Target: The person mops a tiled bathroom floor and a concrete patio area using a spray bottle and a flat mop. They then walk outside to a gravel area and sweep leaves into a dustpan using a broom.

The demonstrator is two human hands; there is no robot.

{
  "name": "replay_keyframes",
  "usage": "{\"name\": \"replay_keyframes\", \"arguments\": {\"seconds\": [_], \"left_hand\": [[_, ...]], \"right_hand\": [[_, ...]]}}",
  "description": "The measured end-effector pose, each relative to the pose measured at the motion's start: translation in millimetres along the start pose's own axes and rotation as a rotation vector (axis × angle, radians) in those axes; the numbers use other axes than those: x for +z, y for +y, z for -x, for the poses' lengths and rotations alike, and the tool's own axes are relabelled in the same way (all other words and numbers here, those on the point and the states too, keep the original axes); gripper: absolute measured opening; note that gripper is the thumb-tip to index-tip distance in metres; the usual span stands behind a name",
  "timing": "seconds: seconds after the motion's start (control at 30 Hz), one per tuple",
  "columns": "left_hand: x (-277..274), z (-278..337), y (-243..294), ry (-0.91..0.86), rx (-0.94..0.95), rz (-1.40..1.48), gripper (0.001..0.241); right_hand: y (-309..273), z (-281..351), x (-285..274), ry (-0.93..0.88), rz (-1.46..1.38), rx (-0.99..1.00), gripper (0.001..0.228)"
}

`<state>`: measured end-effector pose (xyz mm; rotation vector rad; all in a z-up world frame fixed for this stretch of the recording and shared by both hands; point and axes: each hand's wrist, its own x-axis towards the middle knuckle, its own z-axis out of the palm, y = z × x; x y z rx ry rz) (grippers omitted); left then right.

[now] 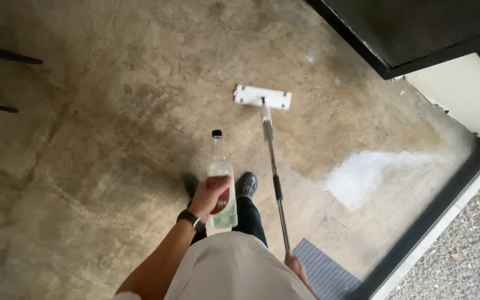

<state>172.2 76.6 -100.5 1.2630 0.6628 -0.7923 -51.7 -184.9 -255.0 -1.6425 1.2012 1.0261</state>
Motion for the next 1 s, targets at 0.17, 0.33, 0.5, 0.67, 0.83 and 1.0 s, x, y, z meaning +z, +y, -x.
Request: {"name": "replay_keyframes", "arguments": {"seconds": [0.17, 0.33, 0.5, 0.67, 0.83, 1.0], "left_hand": [[-15, -84, 22, -0.041, -0.260, 0.149, 0.041], [-51, -126, 56, -0.108, -0.323, 0.230, 0.040], [-108, -138, 82, -0.217, -0.324, 0.273, 0.040], [-162, -120, 113, -0.223, -0.395, 0.201, 0.042], [-199, -90, 150, -0.080, -0.299, 0.126, 0.045], [-225, -82, 182, -0.017, -0.120, 0.126, 0.045]], "right_hand": [[33, 68, 17, 0.045, 0.160, 0.097, 0.071], [26, 103, 50, 0.071, 0.189, 0.134, 0.070], [-48, 63, 89, 0.050, 0.087, 0.100, 0.070], [-264, -47, 124, 0.060, 0.110, -0.136, 0.074], [-383, -81, 149, -0.001, -0.091, -0.117, 0.068], [-218, 54, 171, 0.219, 0.146, -0.044, 0.058]]}}
